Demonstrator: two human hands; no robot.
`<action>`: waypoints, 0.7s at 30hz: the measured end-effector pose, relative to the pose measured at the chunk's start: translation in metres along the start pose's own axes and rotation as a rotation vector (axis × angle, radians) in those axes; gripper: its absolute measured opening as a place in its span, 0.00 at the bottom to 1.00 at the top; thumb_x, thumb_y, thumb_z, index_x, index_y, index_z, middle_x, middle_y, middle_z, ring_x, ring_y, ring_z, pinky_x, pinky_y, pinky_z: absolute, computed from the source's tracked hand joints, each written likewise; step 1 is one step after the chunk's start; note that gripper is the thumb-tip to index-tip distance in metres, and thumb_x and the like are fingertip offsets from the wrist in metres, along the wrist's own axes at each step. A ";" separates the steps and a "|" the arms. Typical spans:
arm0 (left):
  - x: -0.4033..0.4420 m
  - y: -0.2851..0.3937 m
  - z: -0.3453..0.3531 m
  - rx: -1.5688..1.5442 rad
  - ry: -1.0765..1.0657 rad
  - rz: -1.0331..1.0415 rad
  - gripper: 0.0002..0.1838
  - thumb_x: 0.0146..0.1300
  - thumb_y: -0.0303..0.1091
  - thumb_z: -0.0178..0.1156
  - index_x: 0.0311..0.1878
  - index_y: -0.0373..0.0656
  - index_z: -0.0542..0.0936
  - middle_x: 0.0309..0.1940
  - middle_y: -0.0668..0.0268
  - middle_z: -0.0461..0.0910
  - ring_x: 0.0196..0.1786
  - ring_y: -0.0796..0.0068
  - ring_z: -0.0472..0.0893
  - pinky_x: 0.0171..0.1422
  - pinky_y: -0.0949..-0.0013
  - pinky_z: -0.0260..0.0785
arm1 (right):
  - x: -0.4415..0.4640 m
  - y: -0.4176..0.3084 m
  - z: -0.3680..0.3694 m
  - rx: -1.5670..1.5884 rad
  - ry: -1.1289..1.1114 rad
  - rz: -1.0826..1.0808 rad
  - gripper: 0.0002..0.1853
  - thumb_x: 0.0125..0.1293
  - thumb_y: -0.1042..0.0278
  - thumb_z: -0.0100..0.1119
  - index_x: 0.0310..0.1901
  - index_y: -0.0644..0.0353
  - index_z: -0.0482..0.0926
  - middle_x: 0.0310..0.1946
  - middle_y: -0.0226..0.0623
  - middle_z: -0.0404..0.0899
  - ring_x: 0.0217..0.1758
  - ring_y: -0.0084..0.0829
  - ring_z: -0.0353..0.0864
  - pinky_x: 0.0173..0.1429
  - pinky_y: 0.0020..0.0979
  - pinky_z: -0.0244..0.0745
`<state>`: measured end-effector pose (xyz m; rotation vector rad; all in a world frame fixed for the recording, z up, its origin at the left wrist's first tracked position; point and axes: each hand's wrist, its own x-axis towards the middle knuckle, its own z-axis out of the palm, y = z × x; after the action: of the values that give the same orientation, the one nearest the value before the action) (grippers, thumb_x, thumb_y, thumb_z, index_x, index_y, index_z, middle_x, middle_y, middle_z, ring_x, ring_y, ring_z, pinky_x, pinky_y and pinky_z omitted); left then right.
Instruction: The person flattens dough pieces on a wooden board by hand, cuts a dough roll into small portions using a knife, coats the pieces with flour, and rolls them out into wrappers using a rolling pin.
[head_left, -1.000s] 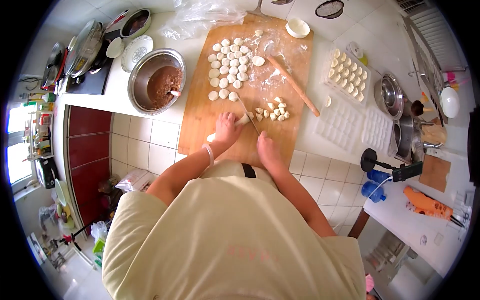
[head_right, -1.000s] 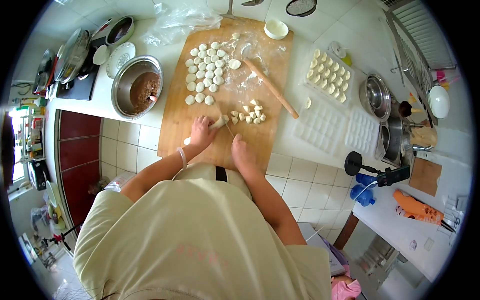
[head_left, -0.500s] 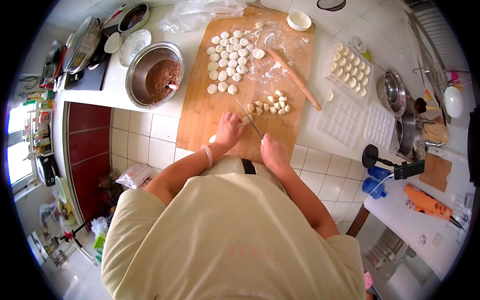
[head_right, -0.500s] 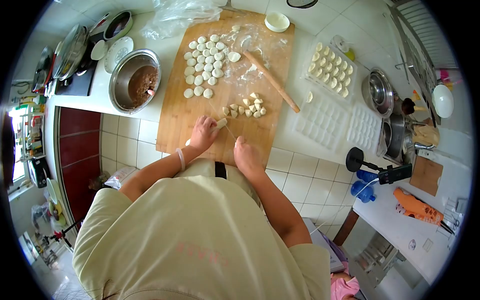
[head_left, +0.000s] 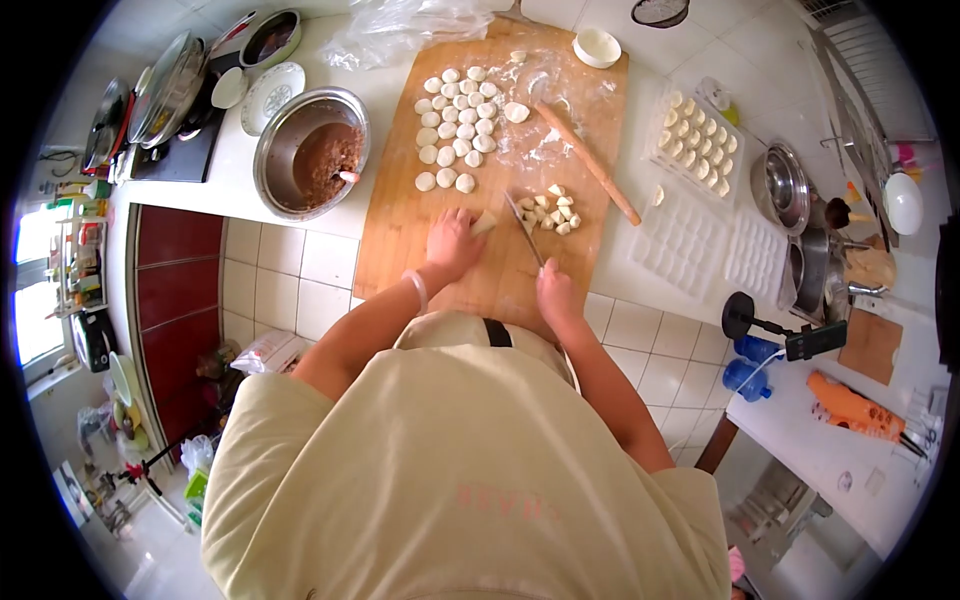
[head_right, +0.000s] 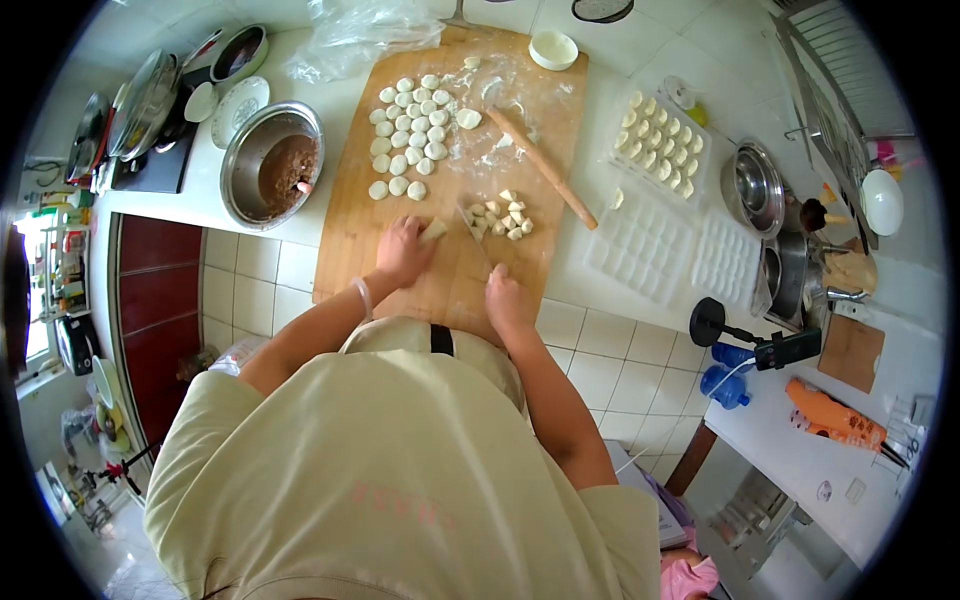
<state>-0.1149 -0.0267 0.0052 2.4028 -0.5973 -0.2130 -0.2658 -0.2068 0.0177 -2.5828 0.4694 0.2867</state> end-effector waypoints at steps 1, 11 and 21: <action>0.007 0.006 0.003 -0.002 -0.001 0.006 0.17 0.53 0.38 0.70 0.44 0.43 0.79 0.41 0.55 0.79 0.48 0.50 0.78 0.52 0.50 0.71 | 0.003 0.000 -0.005 -0.004 0.027 0.024 0.11 0.74 0.65 0.49 0.44 0.66 0.69 0.26 0.55 0.82 0.31 0.57 0.85 0.35 0.55 0.79; -0.002 0.021 0.018 -0.107 0.056 0.220 0.13 0.55 0.30 0.68 0.43 0.42 0.77 0.38 0.55 0.77 0.43 0.49 0.76 0.49 0.52 0.71 | 0.000 -0.010 -0.017 0.106 0.123 -0.035 0.10 0.73 0.65 0.52 0.43 0.64 0.70 0.26 0.56 0.81 0.31 0.58 0.83 0.36 0.54 0.78; 0.000 0.021 0.020 -0.119 0.095 0.232 0.14 0.52 0.25 0.68 0.41 0.42 0.76 0.36 0.57 0.76 0.43 0.50 0.76 0.49 0.53 0.71 | -0.012 -0.019 -0.027 -0.018 0.020 -0.021 0.09 0.72 0.66 0.52 0.42 0.64 0.70 0.28 0.55 0.82 0.31 0.57 0.83 0.35 0.54 0.78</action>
<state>-0.1281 -0.0527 0.0027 2.1939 -0.7890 -0.0331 -0.2668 -0.2019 0.0528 -2.6089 0.4487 0.2595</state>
